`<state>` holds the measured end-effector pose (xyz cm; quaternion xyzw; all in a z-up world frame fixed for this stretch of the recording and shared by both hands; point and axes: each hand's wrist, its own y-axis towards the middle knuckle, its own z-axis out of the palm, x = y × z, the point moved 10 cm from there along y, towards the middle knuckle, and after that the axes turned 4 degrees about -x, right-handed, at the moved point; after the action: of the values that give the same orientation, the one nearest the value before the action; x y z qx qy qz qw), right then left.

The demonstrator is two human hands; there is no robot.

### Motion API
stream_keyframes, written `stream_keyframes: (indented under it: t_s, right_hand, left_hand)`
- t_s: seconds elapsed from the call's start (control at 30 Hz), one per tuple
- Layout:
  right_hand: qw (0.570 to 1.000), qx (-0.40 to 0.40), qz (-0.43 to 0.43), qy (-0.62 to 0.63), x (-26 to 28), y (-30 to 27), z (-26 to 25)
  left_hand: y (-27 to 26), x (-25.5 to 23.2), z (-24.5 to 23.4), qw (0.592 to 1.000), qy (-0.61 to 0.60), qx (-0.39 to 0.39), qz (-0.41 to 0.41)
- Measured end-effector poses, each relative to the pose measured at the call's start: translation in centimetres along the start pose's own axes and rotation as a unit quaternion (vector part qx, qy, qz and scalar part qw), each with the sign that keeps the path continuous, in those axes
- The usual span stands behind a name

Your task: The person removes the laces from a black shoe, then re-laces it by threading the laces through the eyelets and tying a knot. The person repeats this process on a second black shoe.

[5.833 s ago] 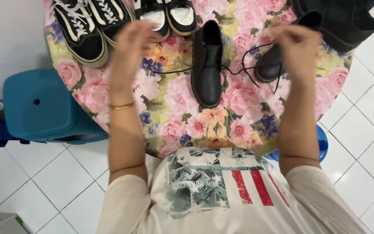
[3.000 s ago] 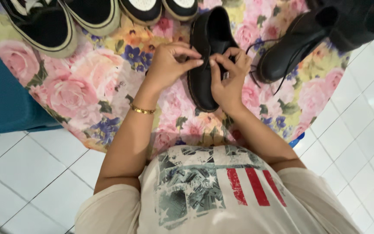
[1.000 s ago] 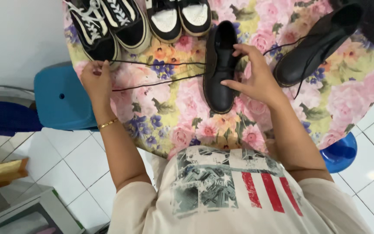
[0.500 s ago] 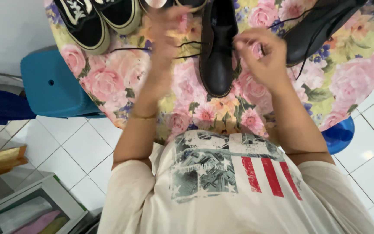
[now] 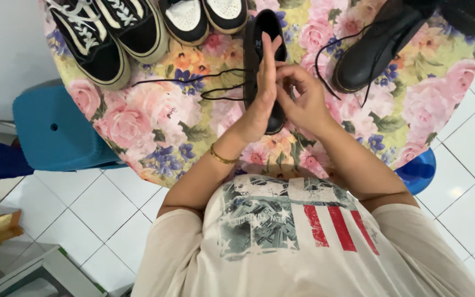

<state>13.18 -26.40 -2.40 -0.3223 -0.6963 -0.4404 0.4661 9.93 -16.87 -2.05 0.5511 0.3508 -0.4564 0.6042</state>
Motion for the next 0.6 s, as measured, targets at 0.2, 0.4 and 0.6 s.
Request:
stream_keyframes:
  t_s: [0.2,0.4,0.6]
  right_hand:
    - [0.994,-0.05,-0.08,0.052,1.1,1.2,-2.0]
    - [0.991,-0.046,-0.041,0.115,-0.8,1.3,-2.8]
    - [0.99,-0.033,0.016,-0.139,-2.1,3.4,-5.9]
  left_hand:
    - [0.4,0.2,-1.9,0.984,0.09,-0.109,-0.104]
    - [0.9,-1.5,-4.0,0.969,0.213,-0.119,-0.033]
    - [1.6,-5.7,-3.3,0.863,0.475,-0.11,0.131]
